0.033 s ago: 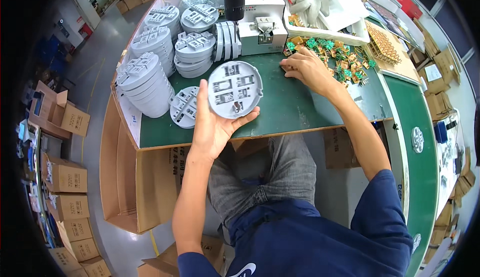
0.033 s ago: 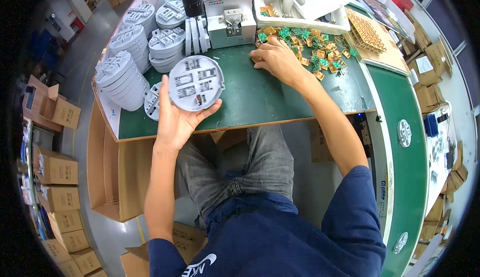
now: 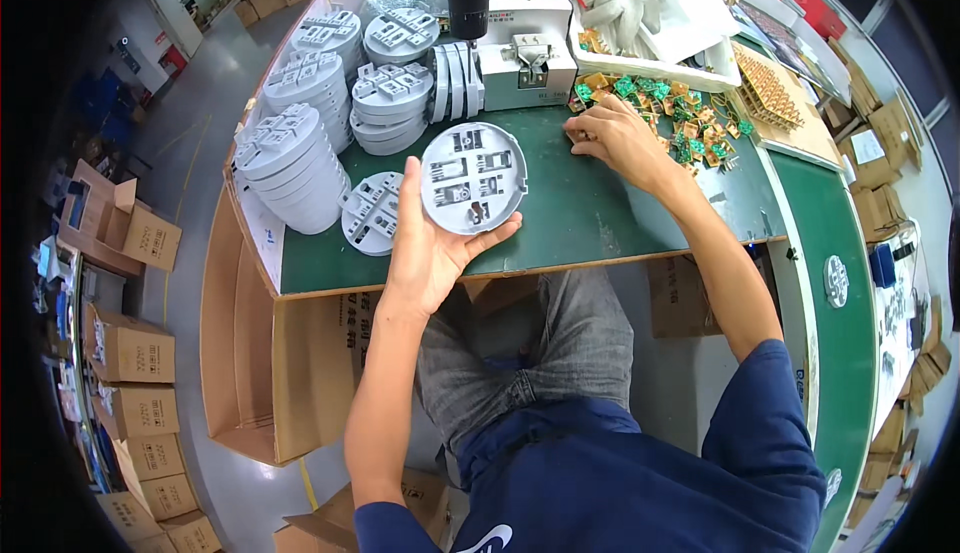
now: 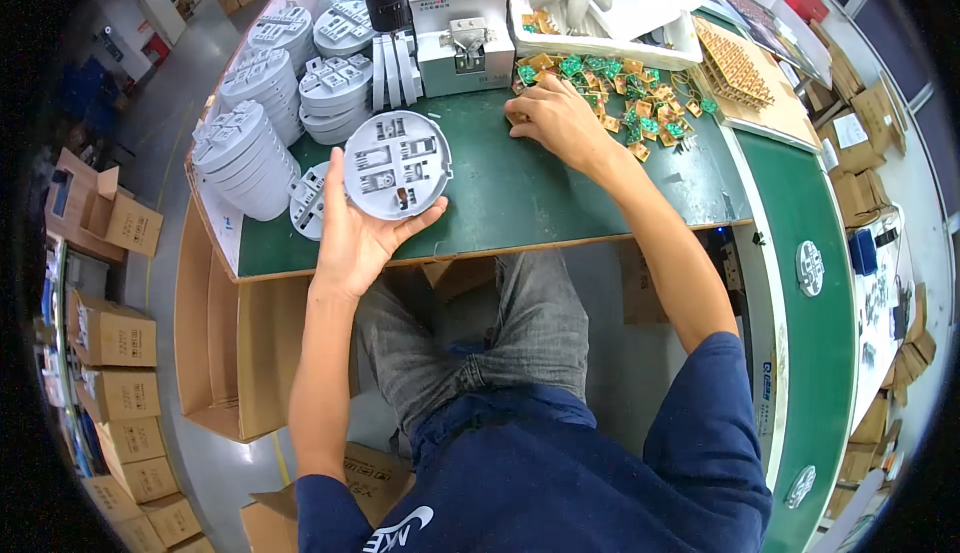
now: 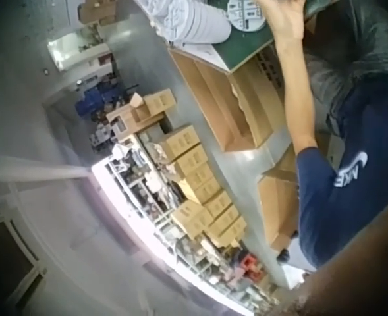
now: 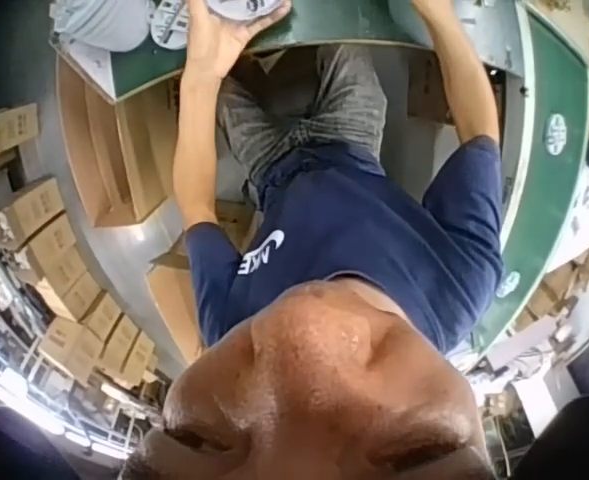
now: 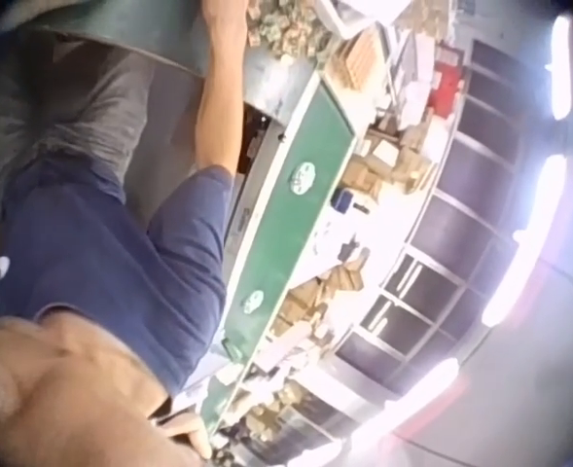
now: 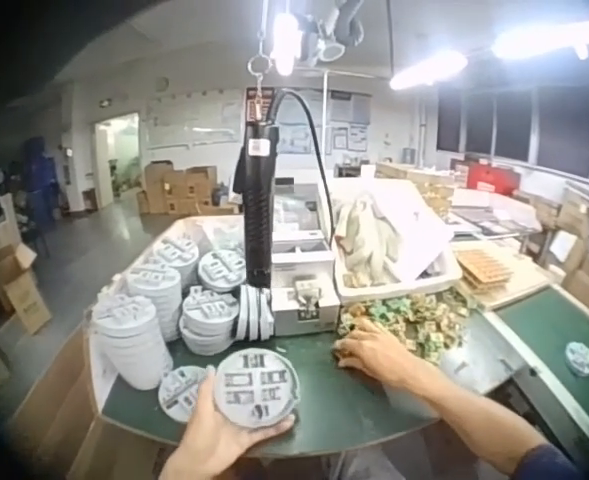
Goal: Assembling circular electronic components by inserting small pieces and using a press tool at a workbench.
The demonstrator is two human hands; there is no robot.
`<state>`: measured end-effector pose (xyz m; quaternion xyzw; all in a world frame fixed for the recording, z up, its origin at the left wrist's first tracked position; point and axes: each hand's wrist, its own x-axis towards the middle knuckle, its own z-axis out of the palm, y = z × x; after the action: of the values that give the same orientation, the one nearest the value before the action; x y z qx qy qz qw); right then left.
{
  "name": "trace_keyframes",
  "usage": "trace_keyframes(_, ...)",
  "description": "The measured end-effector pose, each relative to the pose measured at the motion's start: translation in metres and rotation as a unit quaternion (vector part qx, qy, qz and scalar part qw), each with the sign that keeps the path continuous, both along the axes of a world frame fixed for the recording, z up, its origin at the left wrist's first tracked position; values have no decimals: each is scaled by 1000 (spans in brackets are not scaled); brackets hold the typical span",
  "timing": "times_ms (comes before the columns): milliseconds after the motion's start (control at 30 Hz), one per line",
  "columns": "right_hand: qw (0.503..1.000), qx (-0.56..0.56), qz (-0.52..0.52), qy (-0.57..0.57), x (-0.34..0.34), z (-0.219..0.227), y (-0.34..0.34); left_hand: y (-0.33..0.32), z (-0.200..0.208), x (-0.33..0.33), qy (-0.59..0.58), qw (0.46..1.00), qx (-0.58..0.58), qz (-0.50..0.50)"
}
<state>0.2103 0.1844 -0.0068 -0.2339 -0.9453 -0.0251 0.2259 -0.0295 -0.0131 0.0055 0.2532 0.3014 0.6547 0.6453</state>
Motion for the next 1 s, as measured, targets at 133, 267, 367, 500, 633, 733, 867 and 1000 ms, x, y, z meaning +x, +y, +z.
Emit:
trace_keyframes(133,996,-45,-34,67,3,11,-15,11,-2,4,27,997,-71,10)
trace_keyframes(267,940,-242,-76,230,2,23,-35,22,-12,-1,161,980,-113,-7)
trace_keyframes(367,855,-395,-80,326,0,26,-43,26,-17,-5,306,946,-99,-42)
trace_keyframes(500,791,-482,-25,376,0,19,-49,27,-12,5,446,890,-95,4)
trace_keyframes(633,700,-557,44,445,-6,11,-58,17,1,19,617,778,-76,91)
trace_keyframes(733,622,-619,111,466,-15,7,-71,11,3,24,664,712,75,216)
trace_keyframes(867,677,-580,120,436,-21,3,-86,13,26,41,306,952,10,10)
trace_keyframes(1000,736,-509,118,431,-33,11,-103,16,20,42,267,963,22,32)
